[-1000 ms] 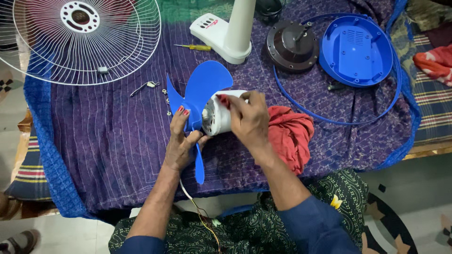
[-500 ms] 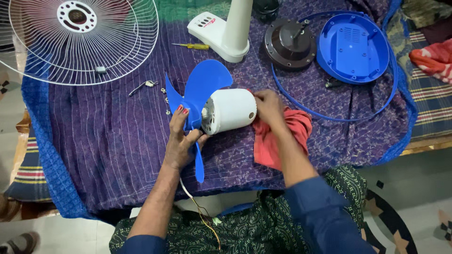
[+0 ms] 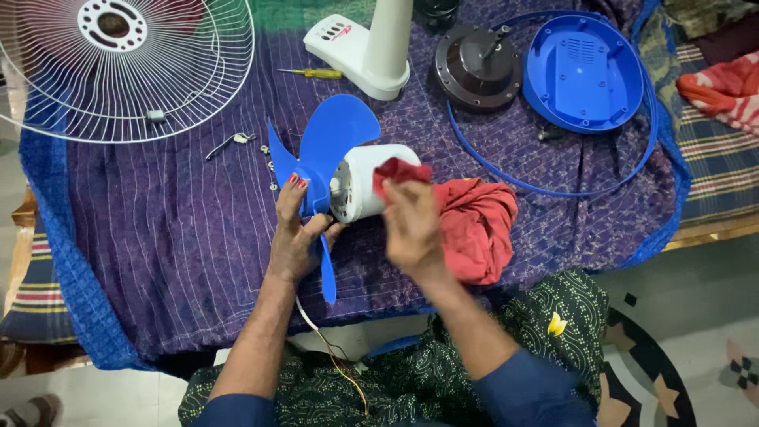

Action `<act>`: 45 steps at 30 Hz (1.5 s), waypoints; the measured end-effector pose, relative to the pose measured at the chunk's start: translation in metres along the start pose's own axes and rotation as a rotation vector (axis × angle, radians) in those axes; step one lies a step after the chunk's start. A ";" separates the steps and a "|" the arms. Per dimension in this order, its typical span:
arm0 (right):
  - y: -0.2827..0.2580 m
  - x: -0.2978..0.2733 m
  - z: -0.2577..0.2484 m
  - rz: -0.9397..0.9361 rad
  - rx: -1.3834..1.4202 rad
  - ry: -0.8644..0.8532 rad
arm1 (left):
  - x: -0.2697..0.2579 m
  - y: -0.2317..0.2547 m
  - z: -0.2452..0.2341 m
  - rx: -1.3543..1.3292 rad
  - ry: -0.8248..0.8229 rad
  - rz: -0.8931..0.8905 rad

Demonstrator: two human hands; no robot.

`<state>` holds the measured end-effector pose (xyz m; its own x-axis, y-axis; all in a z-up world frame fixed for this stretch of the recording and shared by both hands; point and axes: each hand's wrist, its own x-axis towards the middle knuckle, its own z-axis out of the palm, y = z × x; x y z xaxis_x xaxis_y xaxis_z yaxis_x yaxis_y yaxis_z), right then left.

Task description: The person disassembles a small electric fan by removing the blue blades, wiping the motor housing with a red cloth, and using a screwdriver to loosen and remove internal components. The person then separates the motor housing from the fan stand and places the parts on the floor.

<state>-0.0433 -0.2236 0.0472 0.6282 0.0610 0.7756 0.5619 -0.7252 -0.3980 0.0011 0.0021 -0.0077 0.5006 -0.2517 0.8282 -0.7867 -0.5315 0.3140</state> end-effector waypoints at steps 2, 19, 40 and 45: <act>-0.007 -0.004 0.005 -0.026 0.020 -0.032 | 0.000 -0.001 0.000 -0.009 -0.008 -0.004; 0.045 -0.019 -0.005 0.231 -0.007 0.097 | -0.002 -0.003 -0.001 -0.023 -0.020 -0.022; -0.035 0.047 0.012 -0.093 0.114 -0.013 | -0.004 -0.003 0.000 -0.036 0.009 -0.022; -0.020 0.074 0.012 -0.105 0.110 -0.073 | -0.001 -0.005 0.003 -0.026 0.031 0.005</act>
<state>-0.0016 -0.1962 0.1061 0.5984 0.1854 0.7795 0.6793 -0.6332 -0.3709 0.0058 0.0026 -0.0115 0.4856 -0.2293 0.8436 -0.7985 -0.5091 0.3213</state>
